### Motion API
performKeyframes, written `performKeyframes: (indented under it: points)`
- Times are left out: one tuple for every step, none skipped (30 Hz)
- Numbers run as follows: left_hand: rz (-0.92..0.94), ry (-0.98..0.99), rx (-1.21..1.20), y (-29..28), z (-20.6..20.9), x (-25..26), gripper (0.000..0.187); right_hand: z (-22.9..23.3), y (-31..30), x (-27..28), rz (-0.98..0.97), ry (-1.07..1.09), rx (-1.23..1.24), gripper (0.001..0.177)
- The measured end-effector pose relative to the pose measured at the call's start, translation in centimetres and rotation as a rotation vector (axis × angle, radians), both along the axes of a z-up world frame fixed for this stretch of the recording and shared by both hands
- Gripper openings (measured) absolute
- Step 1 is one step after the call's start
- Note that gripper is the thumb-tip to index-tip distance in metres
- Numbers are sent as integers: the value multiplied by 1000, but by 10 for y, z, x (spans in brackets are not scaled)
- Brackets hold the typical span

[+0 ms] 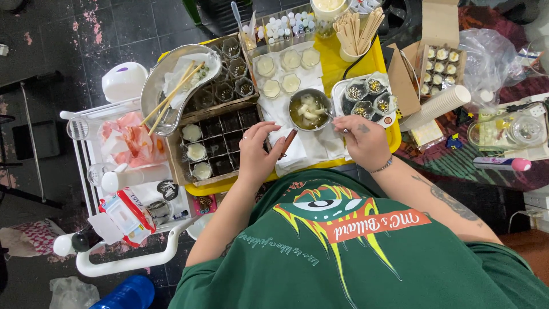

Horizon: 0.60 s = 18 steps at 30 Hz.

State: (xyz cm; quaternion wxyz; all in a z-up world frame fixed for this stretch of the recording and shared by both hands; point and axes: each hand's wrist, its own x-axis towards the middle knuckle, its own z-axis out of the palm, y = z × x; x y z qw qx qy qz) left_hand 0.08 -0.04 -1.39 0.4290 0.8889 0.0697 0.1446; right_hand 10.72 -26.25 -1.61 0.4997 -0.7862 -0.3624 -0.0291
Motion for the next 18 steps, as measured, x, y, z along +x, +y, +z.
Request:
performKeyframes:
  points:
    - [1, 1, 1, -1, 0, -1, 27, 2, 0, -4, 1, 1, 1, 27]
    - [0, -22, 27, -3, 0, 0, 26, 4, -1, -6, -12, -5, 42, 25]
    - [0, -45, 52, -4, 0, 1, 25, 6, -2, -9, -24, -11, 82, 24]
    - [-2, -47, 53, -8, 2, 3, 25, 8, -1, -11, -26, -13, 83, 24]
    - [-12, -44, 104, -12, 3, 6, 25, 9, 0, -12, -30, -25, 58, 23]
    - [-20, -40, 154, -16, 5, 7, 24, 10, 0, -14, -32, -36, 32, 22]
    - [-21, -40, 154, -22, 7, 11, 24, 14, 2, -16, -33, -36, 32, 22]
    - [-92, -55, 207, -28, 9, 14, 31, 18, 5, -19, -53, -41, 5, 22]
    - [-163, -70, 260, -33, 12, 17, 38, 22, 7, -22, -72, -47, -23, 22]
    - [-166, -69, 261, -40, 13, 24, 38, 25, 10, -23, -75, -46, -21, 22]
    - [-202, -53, 312, -46, 15, 31, 49, 28, 13, -24, -93, -123, -42, 22]
    - [-241, -38, 362, -53, 16, 38, 61, 31, 15, -25, -114, -200, -63, 22]
    - [-247, -38, 363, -58, 14, 44, 61, 32, 17, -25, -119, -200, -63, 22]
    - [-259, 35, 400, -64, 13, 50, 75, 32, 19, -25, -133, -238, -69, 22]
    - [-271, 108, 438, -70, 11, 57, 88, 33, 20, -25, -147, -277, -75, 23]
    - [-280, 103, 438, -73, 2, 60, 88, 34, 19, -26, -157, -279, -77, 23]
    - [-291, 61, 511, -76, -7, 63, 80, 35, 18, -27, -155, -270, -86, 26]
    - [-301, 20, 583, -79, -16, 65, 73, 36, 18, -28, -154, -259, -95, 29]
